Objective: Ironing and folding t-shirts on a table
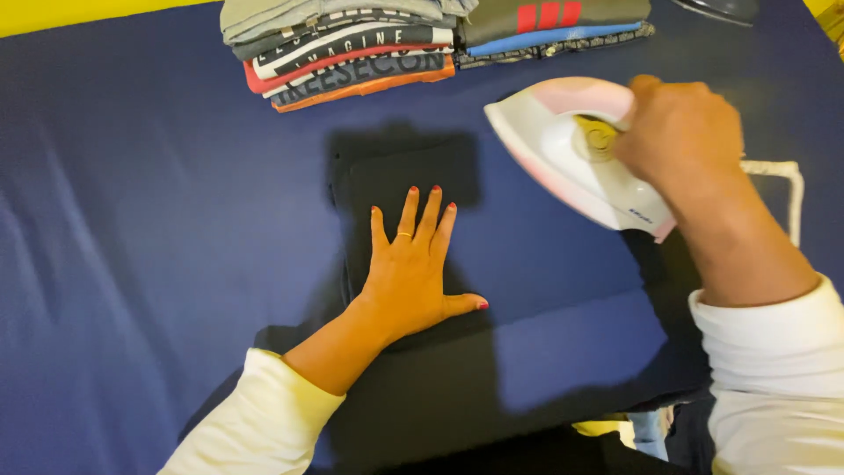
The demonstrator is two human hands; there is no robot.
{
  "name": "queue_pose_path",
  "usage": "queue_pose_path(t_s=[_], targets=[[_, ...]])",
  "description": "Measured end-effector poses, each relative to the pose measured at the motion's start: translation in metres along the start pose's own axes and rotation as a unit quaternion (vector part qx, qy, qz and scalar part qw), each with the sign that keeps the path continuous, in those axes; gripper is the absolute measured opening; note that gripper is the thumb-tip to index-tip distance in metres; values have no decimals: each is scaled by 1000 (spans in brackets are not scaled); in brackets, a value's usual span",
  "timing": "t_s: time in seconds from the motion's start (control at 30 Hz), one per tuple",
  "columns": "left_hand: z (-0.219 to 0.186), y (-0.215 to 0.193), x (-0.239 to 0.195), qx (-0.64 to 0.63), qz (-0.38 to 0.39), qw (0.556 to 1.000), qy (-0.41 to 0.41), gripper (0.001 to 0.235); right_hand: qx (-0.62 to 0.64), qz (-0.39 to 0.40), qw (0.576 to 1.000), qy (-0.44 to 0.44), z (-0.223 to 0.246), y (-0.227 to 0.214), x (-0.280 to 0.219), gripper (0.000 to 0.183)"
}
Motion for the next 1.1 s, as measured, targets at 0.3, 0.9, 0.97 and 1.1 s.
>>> queue_pose_path(t_s=[0.3,0.9,0.97,1.1], targets=[[5,0,5,-81,25,996,13,128,11,61,991,117,-105,38,-37,48],[72,-4,15,-84,65,991,-86,96,60,-123,989,-64,1,-3,42,26],[74,2,17,-80,42,992,-84,95,50,-68,996,-35,-11,1,57,33],[75,2,17,-77,-3,994,-74,97,20,-37,999,4,-56,25,67,38]])
Point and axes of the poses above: each hand's wrist, its own x-axis towards the middle knuckle, its own y-axis out of the palm, z = x × y, the point moved 8 cm from there along x, towards the middle knuckle, and after that the axes turned 2 degrees about -z, right-handed, at the moved point
